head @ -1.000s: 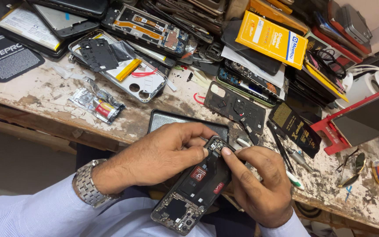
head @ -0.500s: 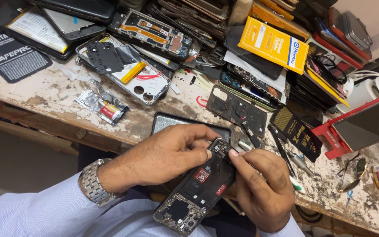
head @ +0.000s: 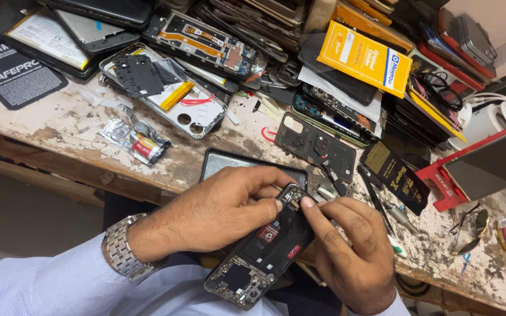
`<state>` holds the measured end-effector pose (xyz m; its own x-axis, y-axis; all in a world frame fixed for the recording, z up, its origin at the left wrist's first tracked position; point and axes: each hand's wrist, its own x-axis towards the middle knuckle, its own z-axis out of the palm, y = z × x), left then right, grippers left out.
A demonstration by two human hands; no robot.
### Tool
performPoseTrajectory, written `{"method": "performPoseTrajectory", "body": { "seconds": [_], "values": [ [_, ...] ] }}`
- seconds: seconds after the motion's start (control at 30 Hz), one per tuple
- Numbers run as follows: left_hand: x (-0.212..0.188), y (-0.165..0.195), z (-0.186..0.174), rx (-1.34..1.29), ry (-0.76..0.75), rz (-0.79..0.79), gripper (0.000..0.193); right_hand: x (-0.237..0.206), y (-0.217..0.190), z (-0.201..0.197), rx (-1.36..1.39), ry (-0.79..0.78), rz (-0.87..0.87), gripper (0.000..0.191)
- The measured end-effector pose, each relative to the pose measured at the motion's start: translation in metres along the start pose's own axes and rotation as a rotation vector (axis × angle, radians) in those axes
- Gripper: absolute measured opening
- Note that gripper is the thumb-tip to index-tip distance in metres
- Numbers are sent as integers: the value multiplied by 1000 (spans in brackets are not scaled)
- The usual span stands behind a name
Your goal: The person works on a disassembled smartphone at a cluttered repair bench, holding the phone chassis and fitting small internal components and connectors into the top of the device by hand. They briefly reach across the bench to move items aside, then continue pressing parts into place on the phone.
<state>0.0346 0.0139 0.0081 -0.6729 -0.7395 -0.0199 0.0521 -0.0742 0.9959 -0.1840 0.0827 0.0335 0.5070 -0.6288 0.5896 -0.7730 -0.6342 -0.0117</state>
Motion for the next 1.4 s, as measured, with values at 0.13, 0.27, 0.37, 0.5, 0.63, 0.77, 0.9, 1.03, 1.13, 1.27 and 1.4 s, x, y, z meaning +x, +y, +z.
{"method": "performPoseTrajectory", "body": {
  "seconds": [0.13,0.27,0.37,0.5,0.63,0.77,0.9,1.03,1.13,1.27,1.4],
  "values": [
    [-1,6,0,33,5,22,40,0,-1,-2,-30,-34,3,58],
    [-3,10,1,80,35,18,40,0,-1,-3,-33,-51,15,58],
    [-6,10,2,162,69,35,41,1,-3,-1,-45,-66,8,58],
    [-7,12,2,186,83,46,40,3,-4,-2,-72,-108,-4,63],
    [-9,14,3,288,123,86,39,5,-6,-3,-92,-131,7,64],
    [-9,14,2,321,130,45,39,7,-8,-2,-96,-142,17,64],
    [-9,14,1,298,137,101,41,7,-8,-2,-96,-144,19,66],
    [-9,14,1,269,127,74,41,6,-9,0,-109,-126,22,64],
    [-9,14,0,257,120,87,40,5,-10,2,-114,-117,21,62],
    [-9,13,1,271,121,44,40,4,-11,2,-117,-112,23,64],
    [-9,14,2,255,117,95,39,5,-10,-2,-138,-130,-4,62]
  ]
}}
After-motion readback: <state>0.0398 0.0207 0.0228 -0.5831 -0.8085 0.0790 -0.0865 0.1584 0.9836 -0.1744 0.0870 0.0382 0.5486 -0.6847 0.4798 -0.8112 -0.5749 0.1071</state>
